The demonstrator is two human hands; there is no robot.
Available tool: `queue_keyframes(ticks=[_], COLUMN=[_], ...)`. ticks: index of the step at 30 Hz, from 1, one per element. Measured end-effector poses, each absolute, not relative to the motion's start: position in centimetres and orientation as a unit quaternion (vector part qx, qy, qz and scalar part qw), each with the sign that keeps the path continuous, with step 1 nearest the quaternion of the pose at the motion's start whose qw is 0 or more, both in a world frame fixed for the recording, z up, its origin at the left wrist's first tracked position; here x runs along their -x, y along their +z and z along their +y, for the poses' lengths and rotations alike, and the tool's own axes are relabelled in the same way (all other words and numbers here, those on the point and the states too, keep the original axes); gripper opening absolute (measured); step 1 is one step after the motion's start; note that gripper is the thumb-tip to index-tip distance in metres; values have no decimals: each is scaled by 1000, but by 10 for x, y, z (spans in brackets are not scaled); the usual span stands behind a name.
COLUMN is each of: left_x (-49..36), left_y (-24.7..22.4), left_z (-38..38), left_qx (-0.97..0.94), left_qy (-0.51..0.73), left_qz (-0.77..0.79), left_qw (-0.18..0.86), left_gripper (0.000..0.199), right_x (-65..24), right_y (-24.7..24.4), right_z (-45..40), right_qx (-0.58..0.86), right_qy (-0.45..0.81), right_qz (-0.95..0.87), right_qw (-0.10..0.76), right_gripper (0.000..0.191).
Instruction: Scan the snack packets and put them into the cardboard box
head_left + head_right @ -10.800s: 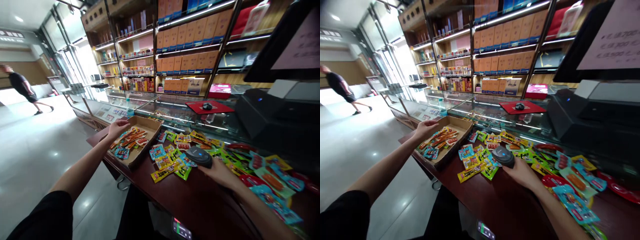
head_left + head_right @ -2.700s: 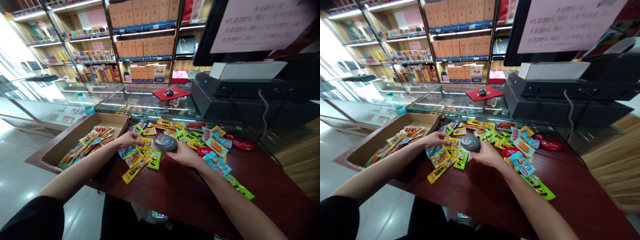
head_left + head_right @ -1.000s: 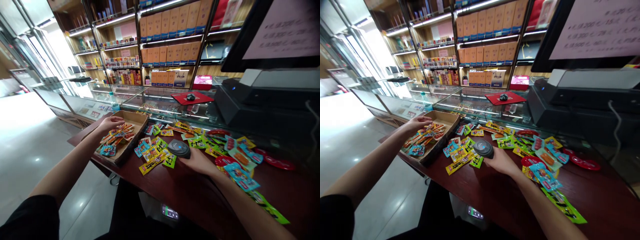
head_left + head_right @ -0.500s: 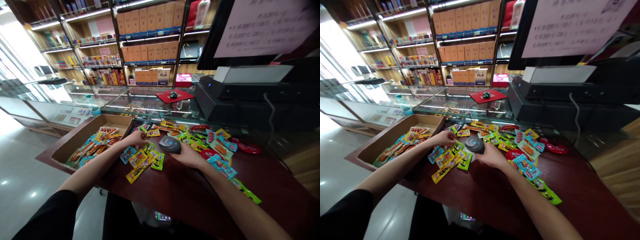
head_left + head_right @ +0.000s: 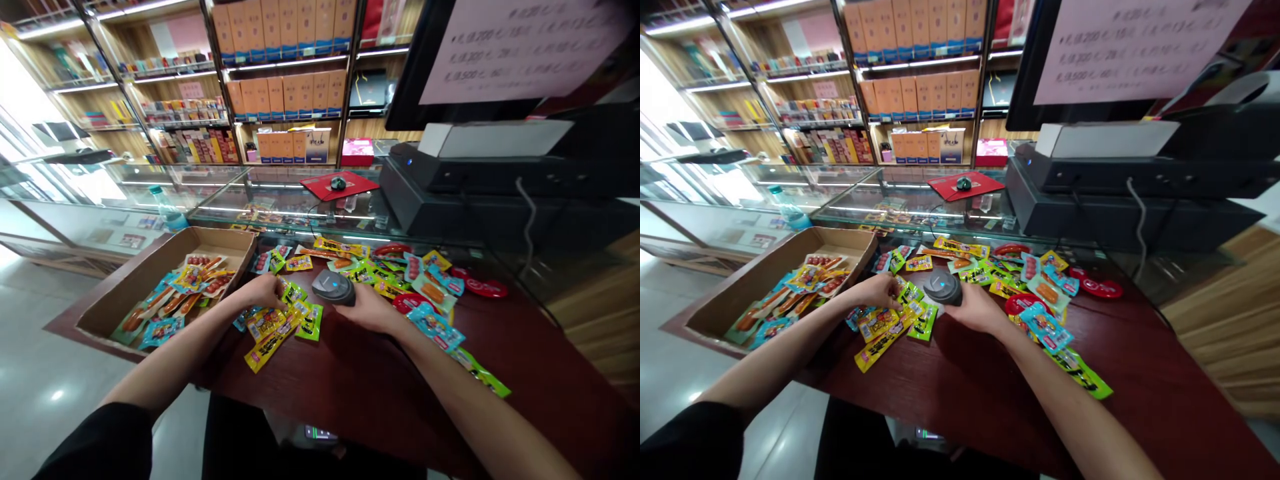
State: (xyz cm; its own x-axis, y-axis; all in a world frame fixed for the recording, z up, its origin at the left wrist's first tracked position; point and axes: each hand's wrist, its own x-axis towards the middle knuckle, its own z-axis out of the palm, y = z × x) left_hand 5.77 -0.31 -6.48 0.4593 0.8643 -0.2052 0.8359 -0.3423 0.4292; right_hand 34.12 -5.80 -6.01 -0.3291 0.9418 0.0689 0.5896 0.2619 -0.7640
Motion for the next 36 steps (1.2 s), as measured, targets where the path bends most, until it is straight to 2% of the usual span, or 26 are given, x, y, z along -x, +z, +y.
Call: queue_keyframes(ticks=[9,15,29,36], left_x=[-60,-56,-54,-53], left_y=[-67,-60,-61,-63], left_z=[8,13,12,15], left_qx=[-636,-521,-525,-518], left_qy=[290,334,330,328], left_qz=[533,536,522,534], left_qw=[476,574,586,583], left_gripper=[37,47,42,46], right_x=[-339,-334,-334,-336], right_y=[-63,-57,-55,-59], right_z=[-58,-64,-65,-63], right_qx=[495,492,481,493], right_qy=[337,334,322,325], right_qz=[-750,-754,-769,-761], right_qw=[281,279,271,269], right_gripper=[38,36,35,36])
